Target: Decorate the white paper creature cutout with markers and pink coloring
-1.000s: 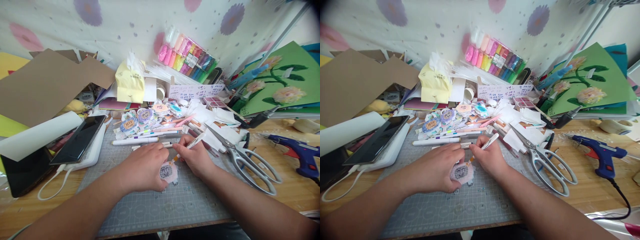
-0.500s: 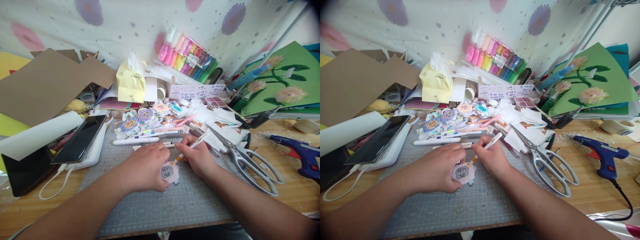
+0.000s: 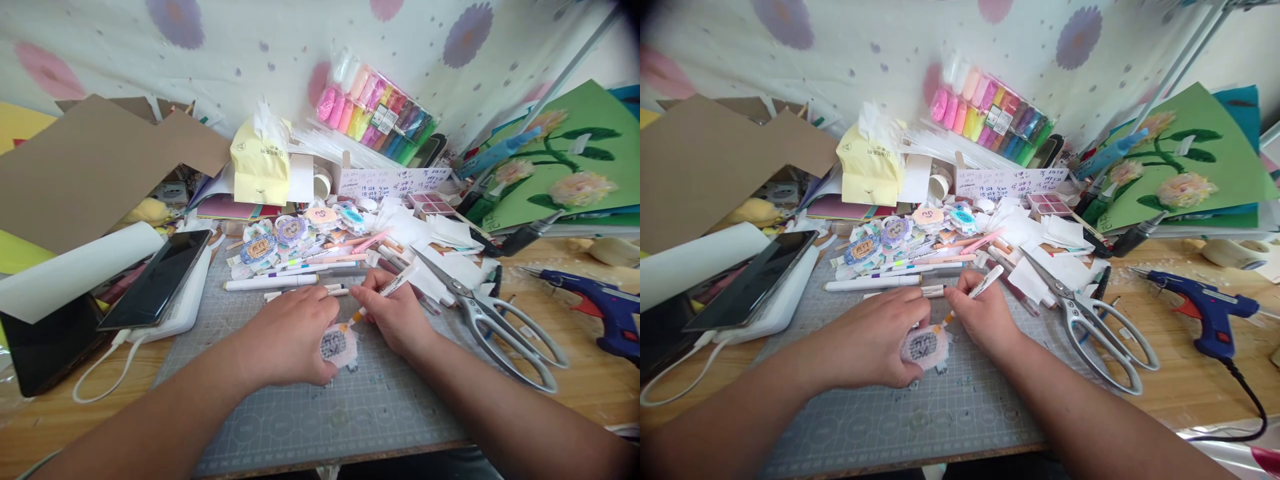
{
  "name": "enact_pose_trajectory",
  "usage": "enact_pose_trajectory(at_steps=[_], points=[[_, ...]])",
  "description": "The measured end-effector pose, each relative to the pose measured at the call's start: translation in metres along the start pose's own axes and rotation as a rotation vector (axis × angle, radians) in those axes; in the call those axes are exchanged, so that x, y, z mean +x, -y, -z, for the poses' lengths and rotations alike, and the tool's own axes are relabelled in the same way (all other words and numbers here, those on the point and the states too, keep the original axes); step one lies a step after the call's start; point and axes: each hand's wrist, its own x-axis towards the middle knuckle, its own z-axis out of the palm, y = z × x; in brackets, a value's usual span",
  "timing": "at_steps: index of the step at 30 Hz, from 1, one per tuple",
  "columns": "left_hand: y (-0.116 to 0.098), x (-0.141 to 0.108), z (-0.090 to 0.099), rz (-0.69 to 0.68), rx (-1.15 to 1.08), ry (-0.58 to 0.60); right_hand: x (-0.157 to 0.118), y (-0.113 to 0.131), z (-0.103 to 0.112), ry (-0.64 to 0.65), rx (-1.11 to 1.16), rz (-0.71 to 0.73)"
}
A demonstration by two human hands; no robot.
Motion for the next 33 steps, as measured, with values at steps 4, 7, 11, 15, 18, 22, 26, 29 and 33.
enact_pose_trajectory(at_steps=[4, 7, 11, 15, 18, 22, 26, 29, 33], points=[[0.0006, 0.0002, -0.0007, -0.01, 0.002, -0.009, -0.0001, 0.0, 0.0002, 0.009, 0.017, -0.008], [0.0013, 0.0005, -0.0018, -0.014, 0.01, -0.01, 0.0, 0.0004, -0.0003, -0.021, 0.029, -0.026], [0.0017, 0.0005, -0.0031, -0.012, 0.008, -0.008, 0.0008, 0.0003, -0.0013, -0.037, 0.026, -0.03], [0.0018, 0.0003, -0.0037, -0.009, 0.009, -0.01, 0.001, 0.0008, -0.0017, -0.031, 0.028, -0.039], [0.002, 0.0004, -0.0038, -0.011, 0.008, -0.009, 0.0006, 0.0021, -0.0013, -0.031, -0.005, -0.02], [0.0018, 0.0007, -0.0039, -0.008, 0.01, -0.005, 0.0002, 0.0046, -0.0004, 0.002, -0.021, -0.012], [0.0012, 0.0009, -0.0037, -0.003, -0.003, 0.0, 0.0003, 0.006, -0.0003, 0.007, -0.044, 0.002], [0.0009, 0.0009, -0.003, 0.016, -0.017, 0.009, 0.0001, 0.0062, -0.0003, 0.033, -0.053, 0.011], [0.0007, 0.0013, -0.0022, 0.027, -0.025, 0.019, 0.0, 0.0057, 0.0007, 0.037, -0.068, 0.019]])
